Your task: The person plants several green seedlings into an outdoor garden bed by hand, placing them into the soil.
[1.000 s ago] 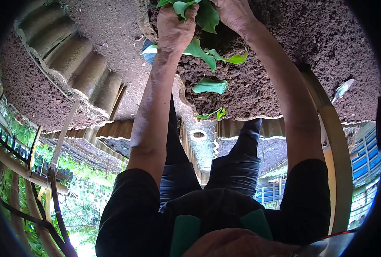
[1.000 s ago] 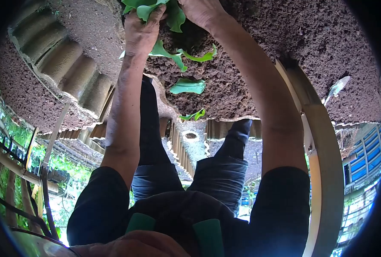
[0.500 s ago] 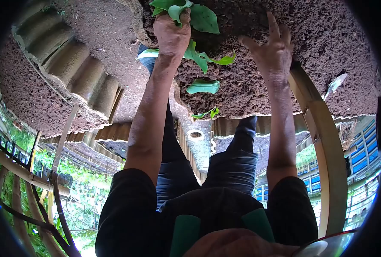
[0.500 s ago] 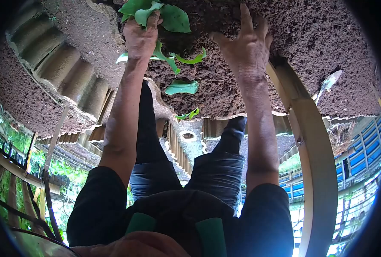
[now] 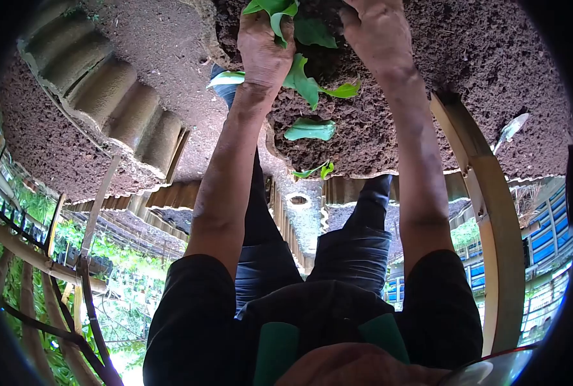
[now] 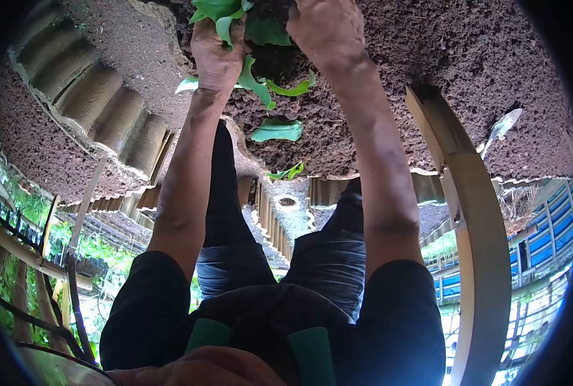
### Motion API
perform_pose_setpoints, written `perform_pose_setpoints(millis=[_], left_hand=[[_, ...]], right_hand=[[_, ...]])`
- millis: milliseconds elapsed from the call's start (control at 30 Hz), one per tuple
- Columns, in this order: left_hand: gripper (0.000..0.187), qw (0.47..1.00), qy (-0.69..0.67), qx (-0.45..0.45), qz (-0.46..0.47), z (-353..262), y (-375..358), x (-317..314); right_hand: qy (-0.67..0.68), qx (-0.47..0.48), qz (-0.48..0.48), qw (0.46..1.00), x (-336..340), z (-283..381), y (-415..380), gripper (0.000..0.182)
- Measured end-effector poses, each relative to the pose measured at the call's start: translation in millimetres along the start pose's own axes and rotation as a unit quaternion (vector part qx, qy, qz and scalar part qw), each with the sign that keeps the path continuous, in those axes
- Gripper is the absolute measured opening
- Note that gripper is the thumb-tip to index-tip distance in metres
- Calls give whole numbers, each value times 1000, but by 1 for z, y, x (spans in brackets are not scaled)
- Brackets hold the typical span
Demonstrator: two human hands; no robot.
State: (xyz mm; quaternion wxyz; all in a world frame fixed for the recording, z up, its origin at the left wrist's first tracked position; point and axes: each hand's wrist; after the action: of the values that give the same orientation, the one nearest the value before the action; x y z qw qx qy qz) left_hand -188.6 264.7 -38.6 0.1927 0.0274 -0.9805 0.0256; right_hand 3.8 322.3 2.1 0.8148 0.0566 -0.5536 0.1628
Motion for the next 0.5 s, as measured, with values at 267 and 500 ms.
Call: perform_pose_setpoints(millis=[267,500], left_hand=[[13,961,-224,157,-45,0,3,-6],[2,992,-113,21,51,6,8,11]], right_hand=[[-34,114,-85,989,-1,19,-20,13],[63,-6,-163,985,-20,57,-3,15]])
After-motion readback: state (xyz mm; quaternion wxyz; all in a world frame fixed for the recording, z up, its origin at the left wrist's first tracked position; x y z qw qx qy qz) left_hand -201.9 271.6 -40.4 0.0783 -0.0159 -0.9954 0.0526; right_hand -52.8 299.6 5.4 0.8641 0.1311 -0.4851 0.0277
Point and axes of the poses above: each hand's wrist, its own y-axis towards the middle knuckle, its own x-axis out of the back of the hand, z = x × y, and after that the axes turned 8 degrees about -y, right-handed
